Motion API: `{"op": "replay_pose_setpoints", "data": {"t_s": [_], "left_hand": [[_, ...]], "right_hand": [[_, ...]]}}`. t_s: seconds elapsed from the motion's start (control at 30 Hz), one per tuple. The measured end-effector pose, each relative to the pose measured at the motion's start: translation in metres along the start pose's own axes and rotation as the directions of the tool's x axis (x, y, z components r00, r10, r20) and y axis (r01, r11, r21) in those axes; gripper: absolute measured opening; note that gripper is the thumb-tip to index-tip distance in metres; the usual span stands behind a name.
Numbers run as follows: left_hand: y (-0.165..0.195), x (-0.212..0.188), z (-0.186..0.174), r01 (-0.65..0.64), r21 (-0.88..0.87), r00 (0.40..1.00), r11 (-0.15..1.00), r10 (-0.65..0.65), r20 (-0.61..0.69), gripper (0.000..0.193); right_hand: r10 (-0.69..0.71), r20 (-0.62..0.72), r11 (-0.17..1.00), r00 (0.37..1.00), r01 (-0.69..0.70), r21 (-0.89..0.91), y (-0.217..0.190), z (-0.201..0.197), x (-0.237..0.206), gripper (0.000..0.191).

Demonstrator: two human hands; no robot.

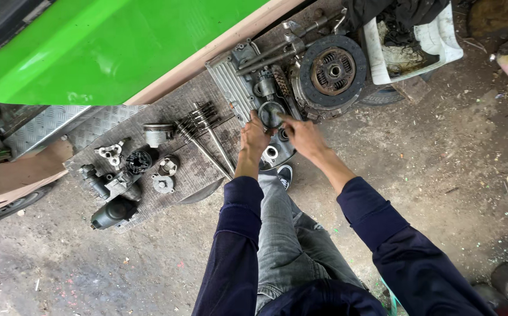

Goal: The person kneels beside a green vehicle and works on engine components laid on the ground. They wipe a piston with a dark cloth, fit the piston into the cylinder, handle the cylinder block and clutch parts, and arrange the components on the ground mat.

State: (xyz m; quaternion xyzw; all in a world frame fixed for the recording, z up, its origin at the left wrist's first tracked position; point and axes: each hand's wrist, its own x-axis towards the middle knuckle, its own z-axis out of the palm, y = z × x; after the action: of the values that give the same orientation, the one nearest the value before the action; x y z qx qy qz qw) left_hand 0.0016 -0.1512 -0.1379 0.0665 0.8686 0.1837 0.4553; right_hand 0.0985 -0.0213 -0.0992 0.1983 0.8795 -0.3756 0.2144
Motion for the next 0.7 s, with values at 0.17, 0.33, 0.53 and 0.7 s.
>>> {"op": "replay_pose_setpoints", "data": {"t_s": [0.17, 0.33, 0.53, 0.7], "left_hand": [[-0.003, 0.003, 0.003, -0.027, -0.042, 1.0, 0.999, 0.027, -0.01, 0.104], [-0.012, 0.009, 0.008, -0.163, 0.06, 0.972, 0.985, 0.17, -0.161, 0.108], [-0.003, -0.001, -0.002, -0.085, 0.045, 0.993, 0.995, 0.089, -0.081, 0.107], [-0.006, 0.002, 0.001, -0.055, 0.015, 0.998, 0.998, 0.055, -0.011, 0.113]], "right_hand": [[-0.048, 0.002, 0.998, 0.999, 0.048, -0.043, -0.01, -0.005, -0.006, 0.05], [-0.036, 0.03, 0.998, 0.999, 0.037, -0.055, -0.021, -0.014, -0.01, 0.051], [-0.005, 0.061, 0.996, 0.998, 0.011, -0.088, -0.018, -0.012, -0.007, 0.046], [-0.003, 0.017, 0.999, 1.0, 0.004, -0.039, -0.001, -0.003, 0.0, 0.044]]}}
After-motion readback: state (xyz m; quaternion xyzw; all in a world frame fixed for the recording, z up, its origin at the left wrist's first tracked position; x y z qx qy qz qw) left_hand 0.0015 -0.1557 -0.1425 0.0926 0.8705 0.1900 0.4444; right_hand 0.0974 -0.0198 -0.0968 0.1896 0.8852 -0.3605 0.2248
